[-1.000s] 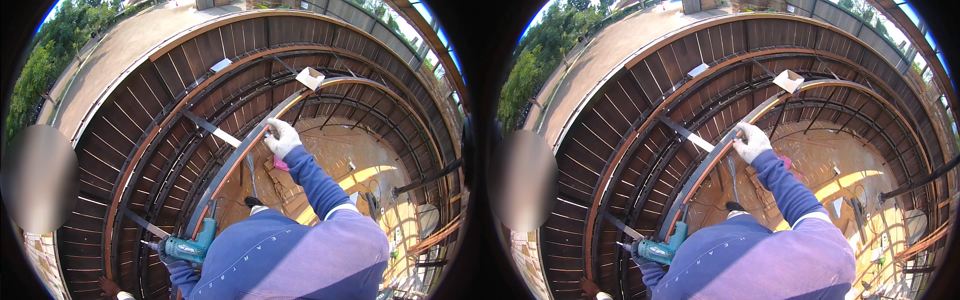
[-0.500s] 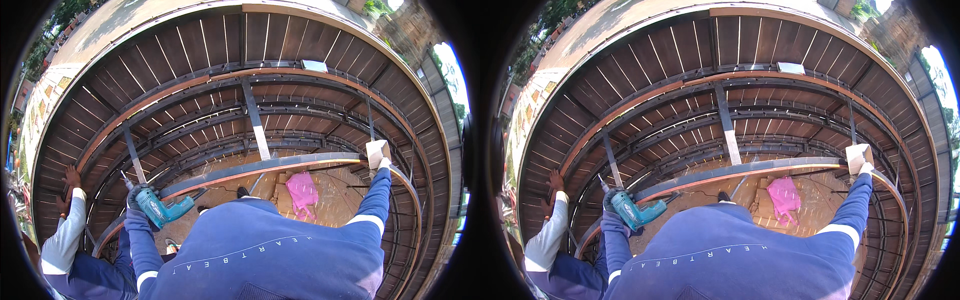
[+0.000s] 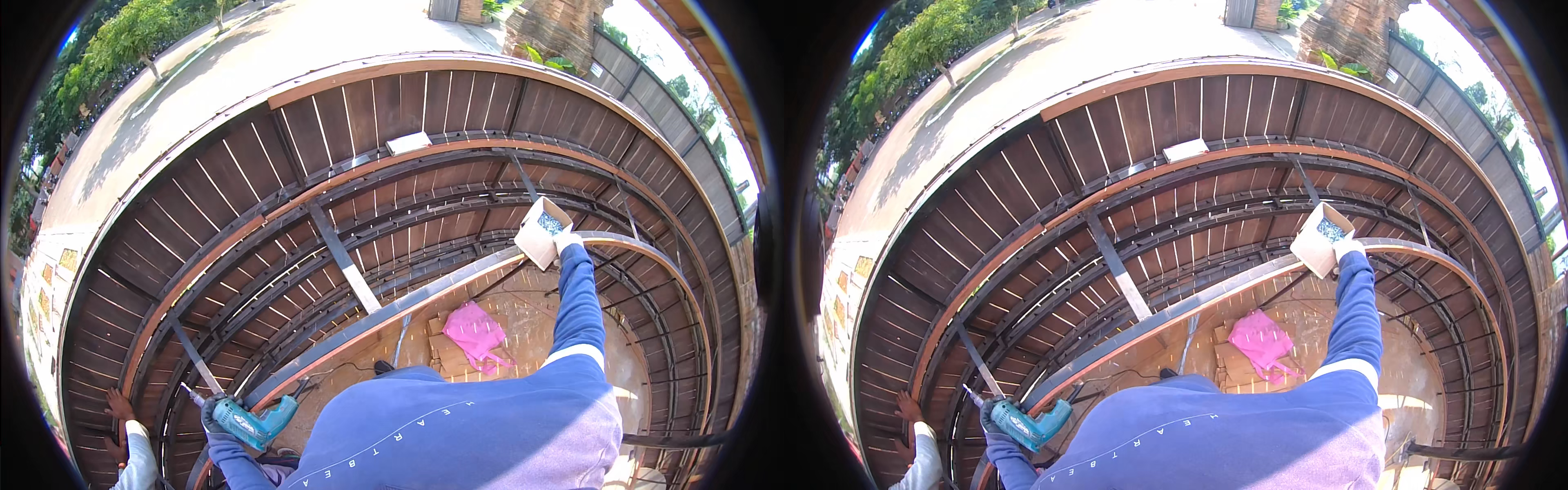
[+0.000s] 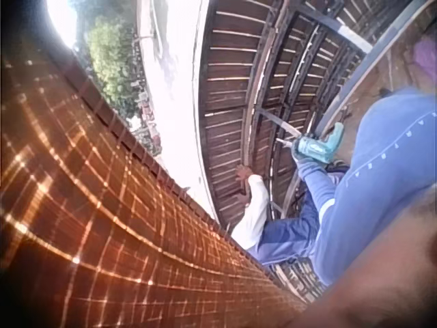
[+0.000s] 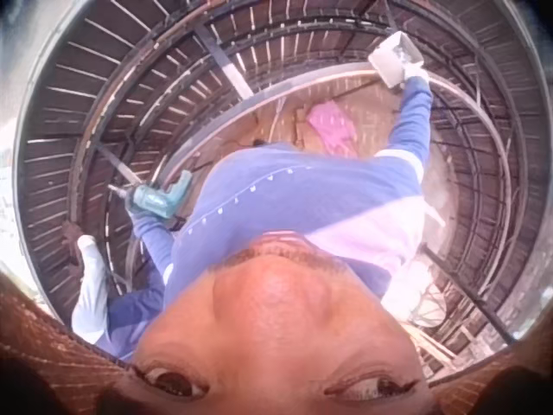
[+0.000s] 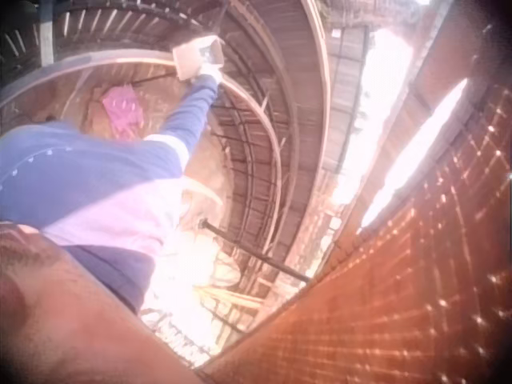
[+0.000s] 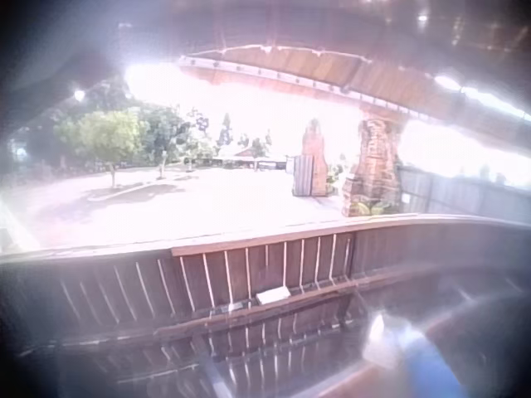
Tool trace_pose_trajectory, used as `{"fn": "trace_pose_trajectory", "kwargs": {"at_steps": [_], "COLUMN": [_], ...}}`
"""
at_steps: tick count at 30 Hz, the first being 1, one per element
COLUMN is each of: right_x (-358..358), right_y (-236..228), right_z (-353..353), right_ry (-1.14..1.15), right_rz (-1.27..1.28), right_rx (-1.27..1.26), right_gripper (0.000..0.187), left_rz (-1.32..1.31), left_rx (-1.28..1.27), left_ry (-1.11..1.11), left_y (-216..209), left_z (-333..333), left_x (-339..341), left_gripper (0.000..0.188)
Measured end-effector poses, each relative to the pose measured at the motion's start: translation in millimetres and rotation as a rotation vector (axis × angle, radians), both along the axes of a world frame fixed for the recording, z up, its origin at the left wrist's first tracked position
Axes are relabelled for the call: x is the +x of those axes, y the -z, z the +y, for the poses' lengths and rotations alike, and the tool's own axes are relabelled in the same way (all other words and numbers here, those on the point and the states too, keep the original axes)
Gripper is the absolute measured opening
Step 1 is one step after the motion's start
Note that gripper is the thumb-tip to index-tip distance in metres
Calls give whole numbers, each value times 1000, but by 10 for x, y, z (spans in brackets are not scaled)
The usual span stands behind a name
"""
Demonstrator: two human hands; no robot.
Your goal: The person uses a drill to attach wooden slats to a curved metal frame. They take screws from a small box and drive them into the wood while another person supports the structure.
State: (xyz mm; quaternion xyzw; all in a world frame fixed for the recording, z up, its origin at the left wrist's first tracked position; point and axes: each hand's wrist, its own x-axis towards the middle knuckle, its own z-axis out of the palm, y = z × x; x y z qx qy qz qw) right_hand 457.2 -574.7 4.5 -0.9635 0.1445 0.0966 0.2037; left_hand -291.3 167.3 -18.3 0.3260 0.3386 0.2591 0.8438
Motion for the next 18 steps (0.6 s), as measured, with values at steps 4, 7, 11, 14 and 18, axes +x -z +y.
{"fn": "trace_pose_trajectory", "kwargs": {"at_steps": [4,7,11,14,18], "right_x": [-730,-1321,-2084,-2340,-2403], "right_y": [-584,-875,-884,-809,-805], "right_z": [1270,2086,3065,3527,3840], "right_ry": [-591,-909,-1001,-1136,-1244], "right_rz": [-123,-104,58,57,132], "right_rx": [-381,-175,118,180,15], "right_gripper": [87,68,44,36,40], "left_rz": [74,47,86,4,-54], "left_rx": [40,33,33,75,43], "left_ry": [-68,-21,-74,-78,-75], "left_y": [-98,-149,-96,14,-14], "left_z": [-81,-126,-110,-127,-167], "left_x": [-102,-62,-14,-113,-87], "left_gripper": [40,42,43,39,38]}}
